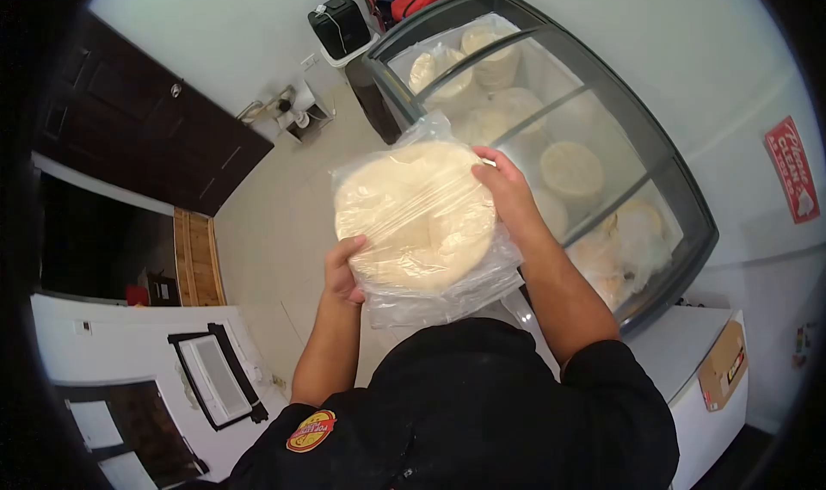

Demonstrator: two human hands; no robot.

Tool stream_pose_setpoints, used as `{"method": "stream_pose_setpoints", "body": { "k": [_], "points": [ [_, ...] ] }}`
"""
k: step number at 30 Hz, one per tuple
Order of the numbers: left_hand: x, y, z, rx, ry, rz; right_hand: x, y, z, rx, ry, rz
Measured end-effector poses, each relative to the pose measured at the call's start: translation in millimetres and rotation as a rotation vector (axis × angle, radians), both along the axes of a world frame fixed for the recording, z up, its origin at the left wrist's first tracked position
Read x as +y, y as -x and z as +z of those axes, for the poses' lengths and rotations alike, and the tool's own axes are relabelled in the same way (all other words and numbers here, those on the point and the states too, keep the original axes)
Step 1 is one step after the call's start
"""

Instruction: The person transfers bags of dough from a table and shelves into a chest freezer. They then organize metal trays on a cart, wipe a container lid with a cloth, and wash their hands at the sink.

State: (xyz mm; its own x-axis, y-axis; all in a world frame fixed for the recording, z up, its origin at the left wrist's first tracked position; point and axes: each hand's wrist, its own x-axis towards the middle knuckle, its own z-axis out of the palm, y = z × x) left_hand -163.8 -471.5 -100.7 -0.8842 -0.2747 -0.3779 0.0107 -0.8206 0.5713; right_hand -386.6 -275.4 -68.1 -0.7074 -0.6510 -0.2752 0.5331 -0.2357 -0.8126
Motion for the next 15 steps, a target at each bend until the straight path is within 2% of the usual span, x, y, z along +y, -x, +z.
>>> {"method": "stream_pose_setpoints", "body": {
  "k": [1,3,4,6,8,9,12,15],
  "points": [
    [-19,15,5,0.059,0.028,-0.004,-19,13,-4,0.003,0.003,-0.009],
    [-63,47,10,0.116,0.061,-0.028,-60,39,-20,-0.303,0.035,0.106],
    [-85,64,11,0.085,0.154,-0.029,-81,55,-29,-0.456,0.056,0.163],
    [-126,108,14,0.023,0.343,-0.022,-125,93,-51,-0.374,0.038,0.117],
    [-157,153,6,-0.065,0.342,-0.039,-158,121,-72,-0.25,-0.037,0.046],
    [-169,169,1,-0.137,0.344,-0.046,-170,132,-82,-0.282,-0.043,0.038],
    [-215,233,2,-0.235,0.363,-0.075,-214,201,-80,-0.159,-0.076,0.081],
    [-260,299,4,-0.298,0.39,-0.115,-243,262,-70,-0.116,-0.068,-0.01]
  ]
}}
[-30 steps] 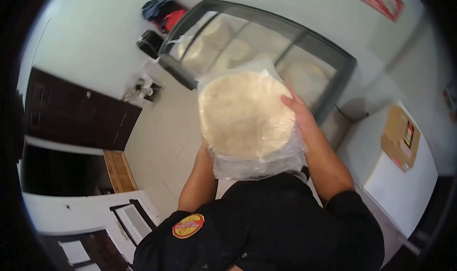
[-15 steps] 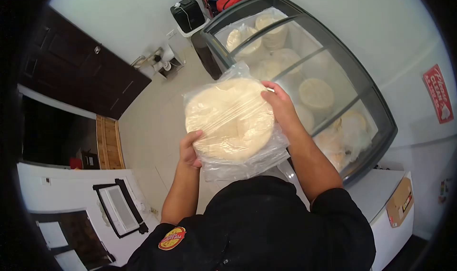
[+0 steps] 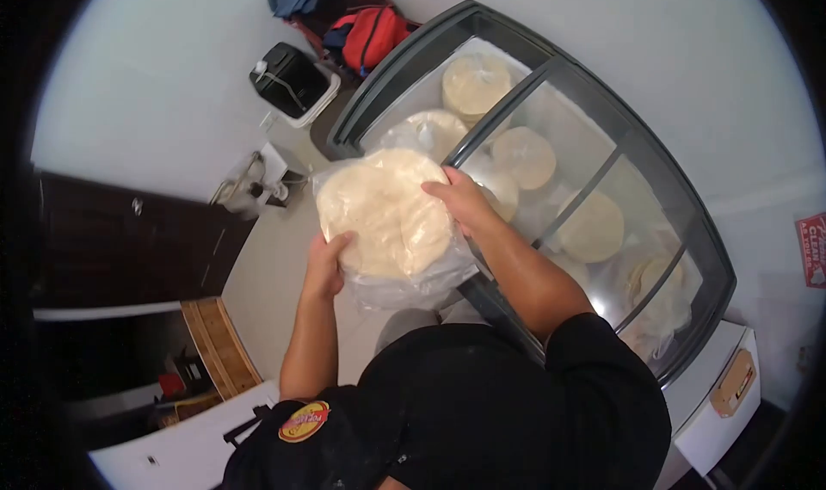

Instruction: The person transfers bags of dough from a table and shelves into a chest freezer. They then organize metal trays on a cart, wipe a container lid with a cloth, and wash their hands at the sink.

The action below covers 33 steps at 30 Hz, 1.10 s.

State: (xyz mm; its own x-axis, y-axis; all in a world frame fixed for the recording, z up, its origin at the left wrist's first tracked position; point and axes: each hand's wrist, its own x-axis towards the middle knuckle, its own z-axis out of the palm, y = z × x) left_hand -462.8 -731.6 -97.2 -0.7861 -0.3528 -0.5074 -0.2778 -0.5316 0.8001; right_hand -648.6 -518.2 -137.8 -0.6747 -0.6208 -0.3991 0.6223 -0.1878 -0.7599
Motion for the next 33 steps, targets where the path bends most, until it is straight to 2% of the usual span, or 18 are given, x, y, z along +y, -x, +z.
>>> {"method": "stream_pose_setpoints", "body": {
  "k": [3,8,12,14,15,16,19,21,22,23,25,26,29,30,33],
  "points": [
    [-52,91,0,0.178,0.234,-0.194,-11,50,4,0.058,0.022,-0.136],
    [-91,277,-6,0.376,0.292,-0.476,-28,150,-2,0.141,0.033,-0.549],
    [-109,451,-76,0.53,0.257,-0.752,-42,244,-43,0.067,-0.093,-0.855],
    [-106,508,-130,0.517,0.513,-0.792,-51,291,-79,0.012,-0.155,-0.936],
    [-109,531,-147,0.509,0.643,-0.804,-53,316,-100,0.002,-0.275,-0.983],
    [-113,540,-146,0.501,0.629,-0.828,-53,332,-126,-0.02,-0.4,-1.025],
    [-120,535,-101,0.888,1.328,-0.854,-55,351,-218,-0.082,-0.634,-1.143],
    [-140,535,-116,0.913,1.37,-0.916,-60,358,-259,-0.075,-0.81,-1.271],
    [-153,534,-121,0.934,1.429,-0.946,-67,356,-265,-0.096,-0.813,-1.29],
    [-159,535,-124,0.959,1.486,-0.966,-75,354,-264,0.001,-0.863,-1.319],
    [-160,539,-129,0.982,1.452,-1.002,-85,347,-260,0.203,-0.972,-1.368],
    [-159,539,-130,0.986,1.431,-1.019,-86,341,-256,0.196,-0.983,-1.386],
    [-163,542,-135,0.997,1.357,-1.075,-94,306,-243,0.339,-1.433,-1.183],
    [-166,545,-138,1.006,1.317,-1.097,-98,293,-231,0.329,-1.435,-1.198],
    [-163,538,-130,1.021,1.336,-1.105,-109,252,-167,0.267,-0.891,-0.961]
  ]
}}
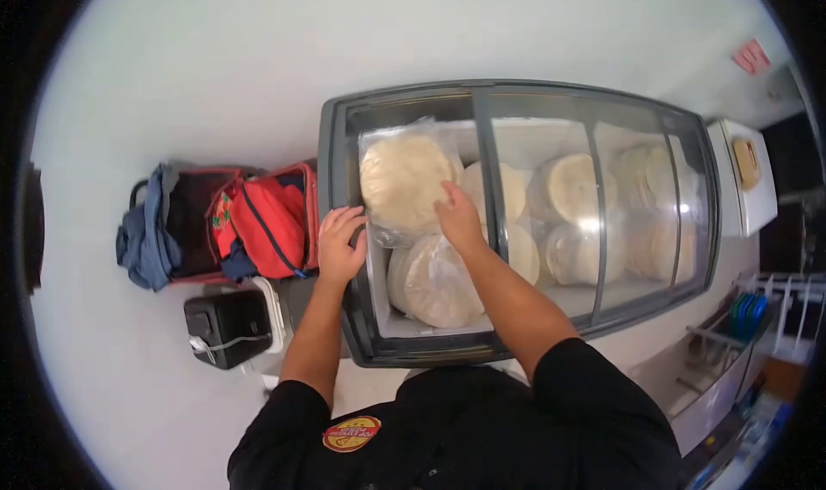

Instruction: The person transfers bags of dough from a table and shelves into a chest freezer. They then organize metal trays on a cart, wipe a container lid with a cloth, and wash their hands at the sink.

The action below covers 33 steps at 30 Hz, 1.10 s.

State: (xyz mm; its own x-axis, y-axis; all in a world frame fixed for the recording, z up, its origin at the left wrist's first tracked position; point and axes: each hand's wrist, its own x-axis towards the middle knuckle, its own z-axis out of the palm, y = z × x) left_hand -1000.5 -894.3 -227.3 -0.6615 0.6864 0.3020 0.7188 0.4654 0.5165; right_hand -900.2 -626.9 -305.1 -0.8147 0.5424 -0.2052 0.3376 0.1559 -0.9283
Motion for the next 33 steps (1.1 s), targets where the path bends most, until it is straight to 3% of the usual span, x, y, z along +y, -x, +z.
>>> {"method": "stream_pose_setpoints", "body": {
  "k": [1,3,4,7,11,13,19,24,27,28,30,31,33],
  "points": [
    [8,-2,5,0.033,0.022,0.031,-3,-14,39,0.02,-0.002,-0.048],
    [53,-9,23,0.079,0.027,-0.012,-1,-53,129,0.041,0.497,-0.166],
    [94,-22,41,0.043,-0.119,-0.109,11,-74,155,0.068,0.482,-0.221],
    [202,-96,103,-0.059,-0.393,-0.359,51,-148,214,0.555,1.087,-0.236],
    [277,-215,155,-0.235,-0.569,-0.733,86,-279,254,0.761,0.768,-0.209],
    [299,-290,178,-0.303,-0.592,-0.924,83,-359,277,0.8,0.649,-0.339],
    [311,-557,231,-0.315,-0.372,-1.659,-26,-637,321,0.909,0.259,-0.751],
    [267,-787,247,-0.517,-0.391,-2.045,-131,-830,295,1.23,0.225,-1.158],
    [237,-898,245,-0.376,-0.425,-2.299,-151,-915,283,1.344,0.222,-1.432],
    [225,-932,245,-0.371,-0.422,-2.333,-153,-947,268,1.363,0.197,-1.451],
    [212,-988,245,-0.093,-0.652,-2.792,-141,-1003,232,1.572,0.326,-1.324],
    [231,-1022,223,-0.089,-0.662,-2.795,-136,-1032,217,1.661,0.397,-1.243],
    [298,-1096,166,0.218,0.176,-2.584,-139,-1072,245,1.707,0.401,-1.27]
  ]
}}
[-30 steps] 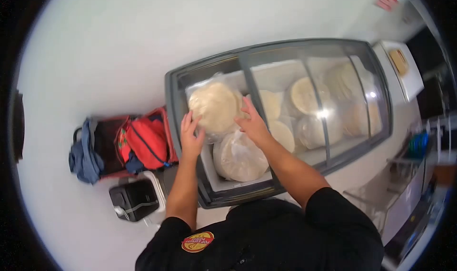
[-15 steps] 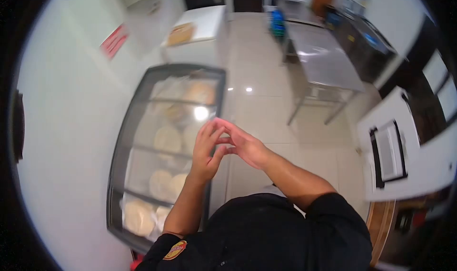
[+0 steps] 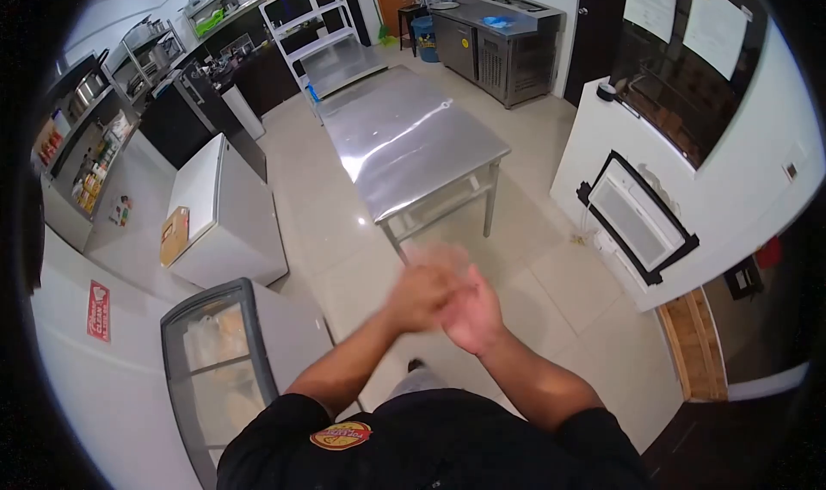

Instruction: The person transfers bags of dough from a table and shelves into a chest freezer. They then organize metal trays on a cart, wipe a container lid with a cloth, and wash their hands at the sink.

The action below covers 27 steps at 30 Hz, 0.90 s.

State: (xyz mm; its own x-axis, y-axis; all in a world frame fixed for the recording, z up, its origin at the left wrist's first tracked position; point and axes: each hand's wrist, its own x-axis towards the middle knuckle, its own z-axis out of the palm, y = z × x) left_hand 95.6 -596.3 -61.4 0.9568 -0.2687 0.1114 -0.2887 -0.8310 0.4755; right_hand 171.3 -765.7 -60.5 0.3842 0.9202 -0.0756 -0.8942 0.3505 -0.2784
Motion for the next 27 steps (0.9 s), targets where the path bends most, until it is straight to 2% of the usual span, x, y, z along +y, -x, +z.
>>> {"method": "stream_pose_setpoints", "body": {
  "k": [1,2,3,6,7,10,11,13,15,16,18,23,26,27],
  "points": [
    [30,-29,14,-0.178,-0.059,0.39,-6,-15,20,0.055,0.013,-0.041],
    [54,-37,16,-0.262,-0.137,0.637,-8,-38,27,0.109,0.027,-0.094],
    [104,-55,-19,-0.173,-0.402,0.797,-10,-71,24,0.106,0.041,-0.112],
    [156,-105,-35,-0.213,-0.167,0.972,-26,-184,20,-0.402,0.089,-0.212],
    [161,-133,-47,-0.193,-0.163,0.931,-29,-212,18,-0.382,0.108,-0.249],
    [167,-248,-82,-0.174,0.254,0.623,-42,-314,27,-0.259,0.374,-0.462],
    [156,-287,-83,-0.159,0.273,0.596,-52,-337,30,-0.254,0.398,-0.487],
    [122,-390,-73,-0.154,0.347,0.2,-67,-387,31,-0.37,0.446,-0.515],
    [85,-481,-49,-0.051,0.494,0.002,-84,-436,26,-0.403,0.48,-0.568],
    [69,-526,-41,-0.017,0.495,-0.033,-95,-458,22,-0.371,0.485,-0.603],
    [45,-610,-34,0.041,0.502,-0.266,-110,-509,15,-0.324,0.488,-0.632],
    [37,-771,-42,0.063,0.287,-0.411,-90,-692,21,-0.375,0.5,-0.446],
    [53,-827,-26,0.291,0.847,-0.054,-33,-801,35,-0.416,0.45,-0.376],
    [64,-848,-18,0.278,0.856,-0.023,-15,-836,41,-0.423,0.447,-0.343]
  ]
}}
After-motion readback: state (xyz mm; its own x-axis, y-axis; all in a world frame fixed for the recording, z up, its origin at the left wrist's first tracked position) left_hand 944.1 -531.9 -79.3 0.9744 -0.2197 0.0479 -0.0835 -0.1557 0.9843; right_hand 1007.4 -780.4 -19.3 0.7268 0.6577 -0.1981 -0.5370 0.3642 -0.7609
